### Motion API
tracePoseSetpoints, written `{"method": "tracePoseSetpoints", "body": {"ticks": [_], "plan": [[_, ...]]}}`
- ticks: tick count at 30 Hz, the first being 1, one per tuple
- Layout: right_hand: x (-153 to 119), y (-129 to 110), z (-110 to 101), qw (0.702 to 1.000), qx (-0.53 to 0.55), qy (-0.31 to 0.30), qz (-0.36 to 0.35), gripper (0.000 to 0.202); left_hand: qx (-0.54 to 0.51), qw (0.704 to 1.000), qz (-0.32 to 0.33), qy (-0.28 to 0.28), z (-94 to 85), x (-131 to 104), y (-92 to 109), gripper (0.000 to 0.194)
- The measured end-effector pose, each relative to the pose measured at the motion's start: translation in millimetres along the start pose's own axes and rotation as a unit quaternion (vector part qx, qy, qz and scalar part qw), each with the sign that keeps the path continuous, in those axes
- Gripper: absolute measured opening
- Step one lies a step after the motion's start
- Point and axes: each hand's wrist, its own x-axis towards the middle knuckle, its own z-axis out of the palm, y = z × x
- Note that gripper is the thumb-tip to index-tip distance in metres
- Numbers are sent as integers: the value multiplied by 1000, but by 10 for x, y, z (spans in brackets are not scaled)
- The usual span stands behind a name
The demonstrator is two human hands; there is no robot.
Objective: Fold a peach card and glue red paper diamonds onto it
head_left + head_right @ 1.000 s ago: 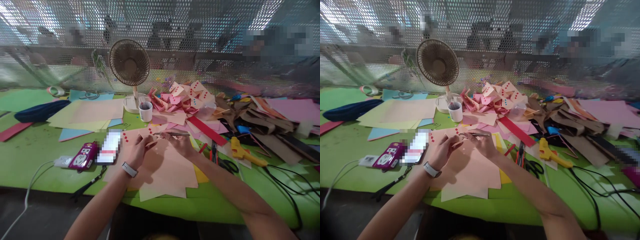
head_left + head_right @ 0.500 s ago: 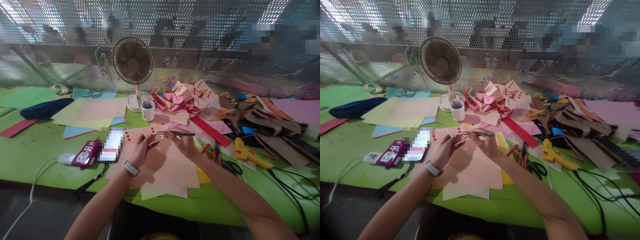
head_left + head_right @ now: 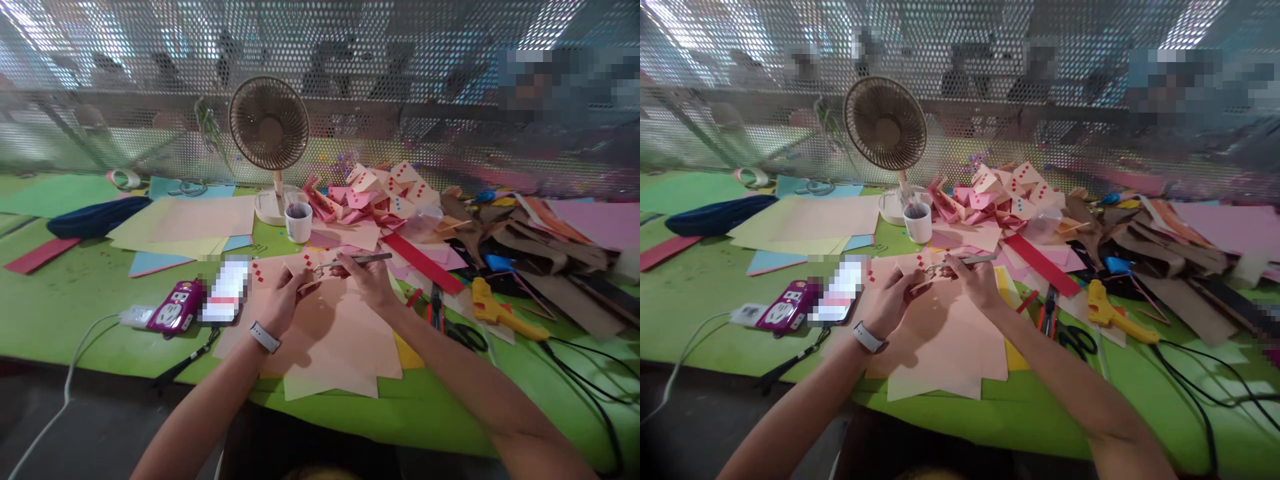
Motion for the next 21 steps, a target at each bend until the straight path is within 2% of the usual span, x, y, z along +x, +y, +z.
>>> {"method": "tracePoseSetpoints", "body": {"ticks": [21], "plan": [[-12,42,-5,1000,-21,-20,-9,31,9,1000,0,-12,-29,21,-38,22]]}}
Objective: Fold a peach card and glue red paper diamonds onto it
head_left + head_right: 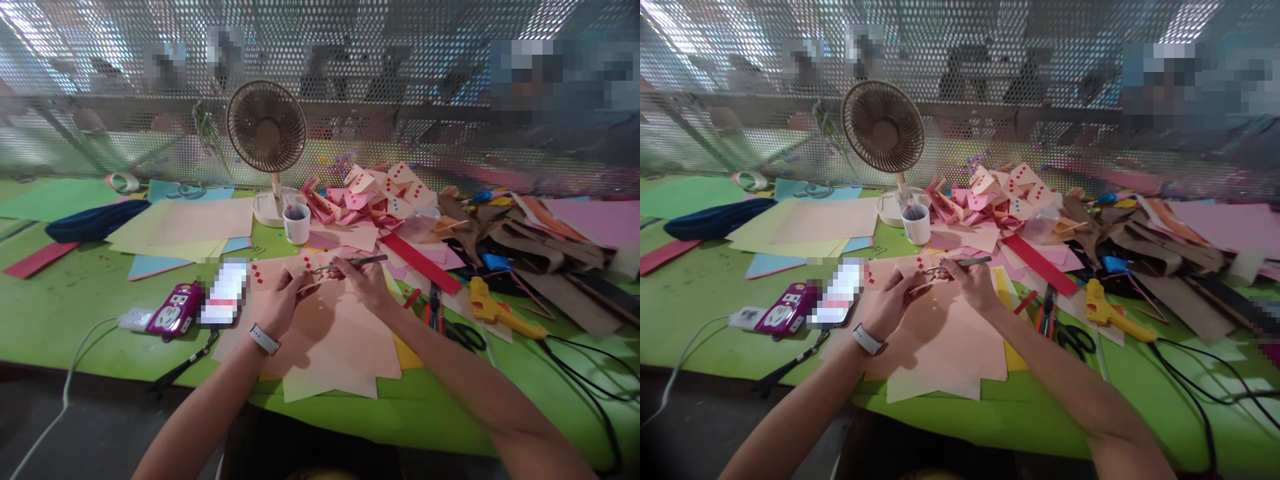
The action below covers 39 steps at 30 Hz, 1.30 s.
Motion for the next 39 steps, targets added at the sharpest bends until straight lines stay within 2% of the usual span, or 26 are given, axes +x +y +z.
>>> {"method": "tracePoseSetpoints", "body": {"ticks": [10,27,39], "plan": [[23,-17,-25,1000,10,-13,-9,30,21,1000,8,-6,8,-11,11,23],[56,25,-86,998,-43,-45,-31,36,77,997,14,-23,-16,-3,-1,29],[16,-176,-91,988,-126,-66,-61,30,111,994,10,-17,24,-31,17,30]]}}
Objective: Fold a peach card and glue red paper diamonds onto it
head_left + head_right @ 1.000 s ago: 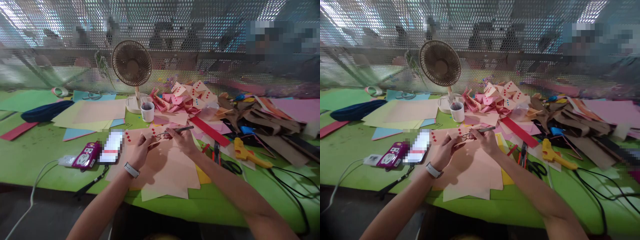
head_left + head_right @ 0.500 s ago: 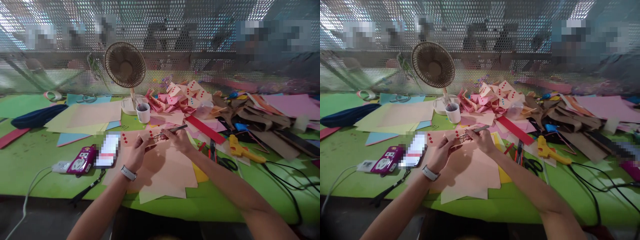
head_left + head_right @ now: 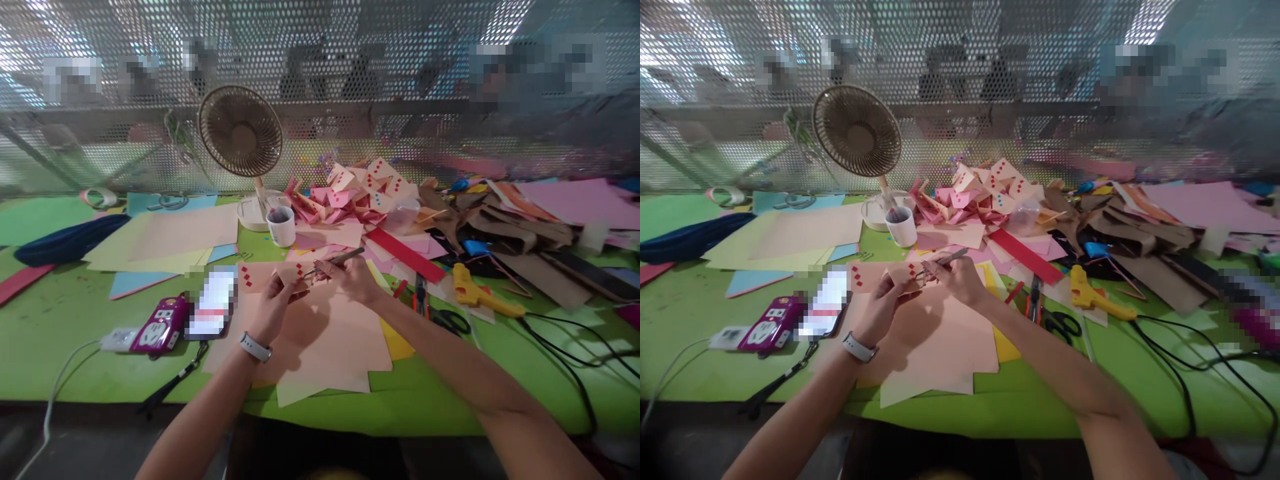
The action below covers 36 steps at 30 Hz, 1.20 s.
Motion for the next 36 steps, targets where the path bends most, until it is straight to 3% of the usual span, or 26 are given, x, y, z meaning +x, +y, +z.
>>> {"method": "tracePoseSetpoints", "body": {"ticks": [15,23,30,36], "plan": [[17,-77,-62,998,-33,-46,-24,30,46,999,17,-16,19,14,-23,37],[2,-115,-65,996,-73,-39,-30,31,62,997,37,-20,6,42,-60,36],[23,-151,-102,999,41,22,8,33,67,997,37,-5,32,25,-14,38],[83,-281,-211,992,101,71,-9,33,49,997,51,8,19,16,1,32]]}}
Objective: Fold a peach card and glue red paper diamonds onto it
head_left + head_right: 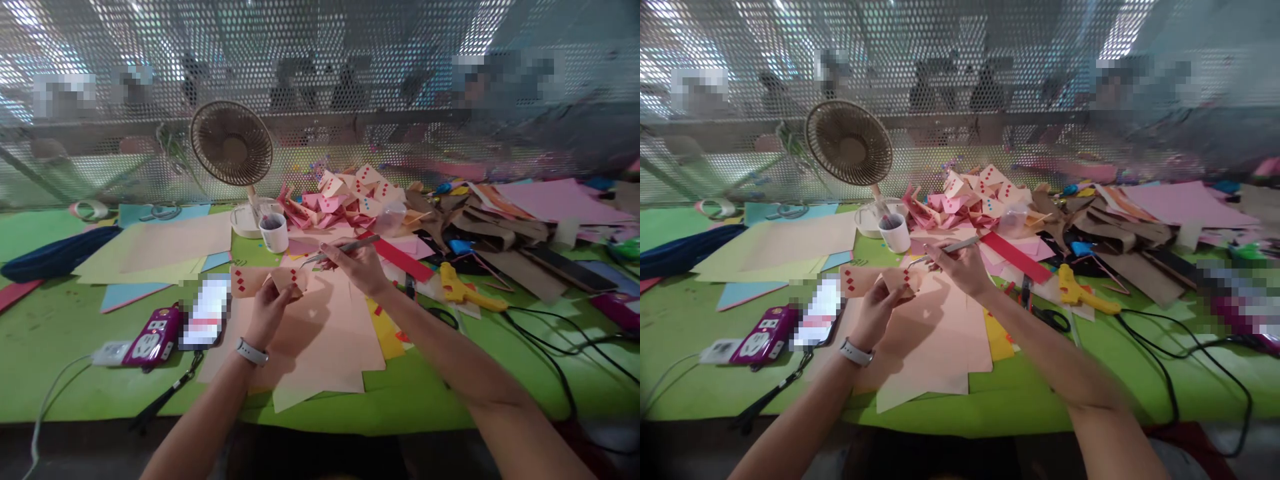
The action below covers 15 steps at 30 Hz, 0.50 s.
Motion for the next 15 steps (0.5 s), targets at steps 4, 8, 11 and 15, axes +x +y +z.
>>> {"method": "tracePoseSetpoints", "body": {"ticks": [4,8,11,15], "plan": [[54,-174,-70,999,-8,6,-31,32,-42,999,-11,-12,-14,0,-9,31],[36,-258,-147,997,-53,10,-61,32,-82,996,-13,-21,-32,5,-27,29],[-80,-161,-240,989,-120,-23,-86,31,-77,997,-19,-22,-31,1,-27,31],[-355,171,-439,940,-302,-87,-131,29,-56,998,-16,-25,-10,-13,-19,36]]}}
